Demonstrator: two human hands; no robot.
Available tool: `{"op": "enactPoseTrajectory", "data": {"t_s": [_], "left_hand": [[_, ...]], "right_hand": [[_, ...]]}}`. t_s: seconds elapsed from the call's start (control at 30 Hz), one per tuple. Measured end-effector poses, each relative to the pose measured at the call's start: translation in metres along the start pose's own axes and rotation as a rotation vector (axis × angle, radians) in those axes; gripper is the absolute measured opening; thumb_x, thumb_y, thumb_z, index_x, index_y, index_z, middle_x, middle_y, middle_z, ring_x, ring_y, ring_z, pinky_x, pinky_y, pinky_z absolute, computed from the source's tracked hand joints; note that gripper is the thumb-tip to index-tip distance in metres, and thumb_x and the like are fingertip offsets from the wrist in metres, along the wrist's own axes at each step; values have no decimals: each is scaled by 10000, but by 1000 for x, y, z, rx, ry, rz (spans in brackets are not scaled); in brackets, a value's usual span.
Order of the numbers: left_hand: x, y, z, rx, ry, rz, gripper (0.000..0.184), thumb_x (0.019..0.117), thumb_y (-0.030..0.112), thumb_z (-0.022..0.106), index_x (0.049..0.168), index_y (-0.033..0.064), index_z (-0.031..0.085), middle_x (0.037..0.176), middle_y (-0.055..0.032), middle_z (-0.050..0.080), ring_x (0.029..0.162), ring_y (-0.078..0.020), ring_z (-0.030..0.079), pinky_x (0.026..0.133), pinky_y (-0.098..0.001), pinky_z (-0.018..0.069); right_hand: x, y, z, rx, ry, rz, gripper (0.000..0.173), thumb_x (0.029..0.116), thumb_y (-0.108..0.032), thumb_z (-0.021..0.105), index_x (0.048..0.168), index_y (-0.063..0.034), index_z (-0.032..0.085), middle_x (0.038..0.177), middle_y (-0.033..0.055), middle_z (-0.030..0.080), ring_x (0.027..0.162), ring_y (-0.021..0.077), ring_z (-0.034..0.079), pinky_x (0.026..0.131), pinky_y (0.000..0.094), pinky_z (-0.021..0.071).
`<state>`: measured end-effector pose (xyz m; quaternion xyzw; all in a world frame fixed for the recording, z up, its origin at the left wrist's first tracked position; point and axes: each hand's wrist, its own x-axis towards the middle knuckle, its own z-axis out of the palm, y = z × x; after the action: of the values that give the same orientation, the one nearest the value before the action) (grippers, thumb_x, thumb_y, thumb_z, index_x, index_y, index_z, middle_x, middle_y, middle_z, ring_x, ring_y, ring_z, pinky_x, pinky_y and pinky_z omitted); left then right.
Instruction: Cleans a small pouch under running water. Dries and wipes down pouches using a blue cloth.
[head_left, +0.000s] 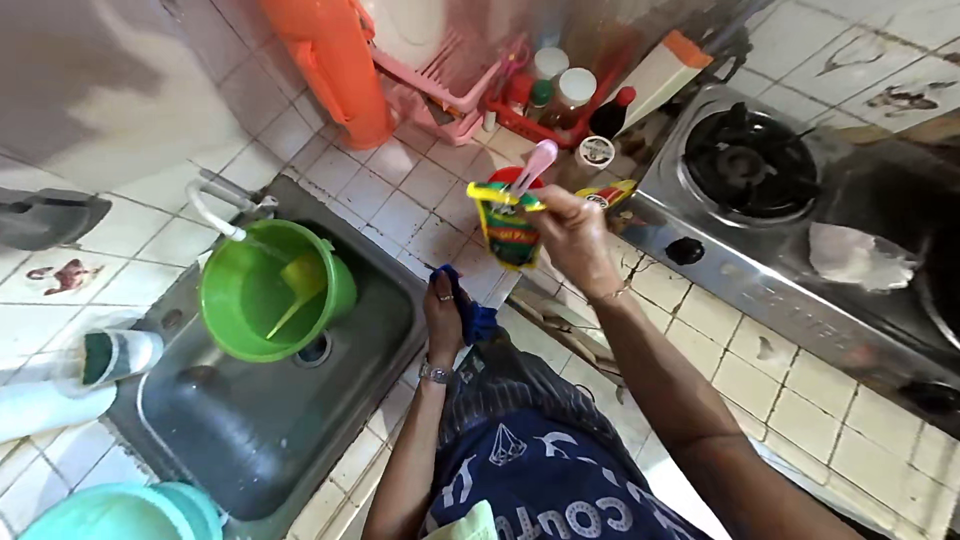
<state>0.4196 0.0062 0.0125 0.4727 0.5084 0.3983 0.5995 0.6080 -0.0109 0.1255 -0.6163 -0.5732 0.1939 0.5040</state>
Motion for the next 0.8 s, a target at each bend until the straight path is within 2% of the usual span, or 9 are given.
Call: {"op": "enactPoseTrajectory", "data": {"t_s": [0.1, 0.2, 0.27, 0.33, 0.4, 0.47, 0.53, 0.67, 0.8], "left_hand": [[-1, 7, -8, 28, -16, 24, 419, 1113, 172, 263, 1214, -50, 603, 881, -33, 710, 841, -66, 680, 848, -276, 570], [0, 3, -17, -40, -68, 109, 457, 1088, 188, 237, 1271, -46, 584, 1066, -71, 735, 1036, -107, 678, 979, -315, 535], [2, -6, -22, 6, -105, 77, 452, 1092, 186, 260, 1298, -56, 583, 1192, -109, 712, 1151, -129, 649, 1039, -327, 506], [4, -25, -25, 176, -114, 30, 406, 1100, 161, 329, 1272, -70, 616, 1217, -147, 694, 1167, -147, 642, 1051, -339, 503], [4, -45, -26, 330, -130, -26, 378, 1098, 155, 377, 1280, -68, 622, 1235, -188, 683, 1170, -195, 645, 1043, -376, 498], [1, -57, -26, 407, -138, -41, 362, 1095, 143, 402, 1297, -59, 624, 1246, -207, 677, 1177, -219, 645, 1045, -386, 489], [-3, -62, -25, 425, -143, -49, 351, 1092, 125, 412, 1291, -65, 629, 1257, -220, 673, 1194, -230, 640, 1060, -380, 476], [-4, -63, -24, 436, -160, -58, 353, 1093, 132, 412, 1293, -52, 637, 1278, -208, 668, 1218, -223, 629, 1073, -372, 465], [-3, -59, -25, 394, -165, -61, 353, 1097, 130, 409, 1298, -61, 626, 1280, -213, 662, 1209, -200, 626, 1070, -342, 462]], "right_hand": [[31, 25, -20, -83, 84, -10, 191, 988, -55, 612, 1109, 29, 733, 1038, 124, 736, 920, 90, 697, 868, 261, 567], [54, 59, -20, -141, 118, -7, 164, 978, -73, 638, 1070, 40, 714, 963, 128, 731, 837, 110, 692, 808, 279, 571], [59, 86, -10, -192, 99, 26, 158, 962, -81, 654, 1050, 47, 682, 929, 151, 712, 803, 179, 688, 774, 352, 576], [57, 106, -1, -314, 37, 109, 214, 965, -132, 667, 1103, 31, 675, 1013, 179, 725, 923, 295, 717, 855, 498, 580], [53, 122, 9, -464, -5, 143, 244, 941, -165, 703, 1077, 38, 707, 1147, 240, 697, 1125, 430, 645, 988, 644, 458], [49, 135, 15, -551, -71, 212, 248, 925, -188, 716, 1070, 12, 735, 1343, 283, 599, 1303, 486, 518, 1068, 687, 372], [48, 141, 18, -558, -156, 312, 248, 920, -169, 713, 1095, 4, 742, 1441, 298, 521, 1381, 500, 433, 1081, 697, 352], [52, 145, 16, -517, -216, 408, 247, 921, -184, 721, 1095, -12, 753, 1450, 277, 526, 1372, 480, 452, 1072, 680, 381], [56, 142, 15, -543, -267, 484, 300, 908, -234, 753, 1085, 7, 735, 1372, 297, 557, 1323, 491, 481, 1020, 685, 418]]}}
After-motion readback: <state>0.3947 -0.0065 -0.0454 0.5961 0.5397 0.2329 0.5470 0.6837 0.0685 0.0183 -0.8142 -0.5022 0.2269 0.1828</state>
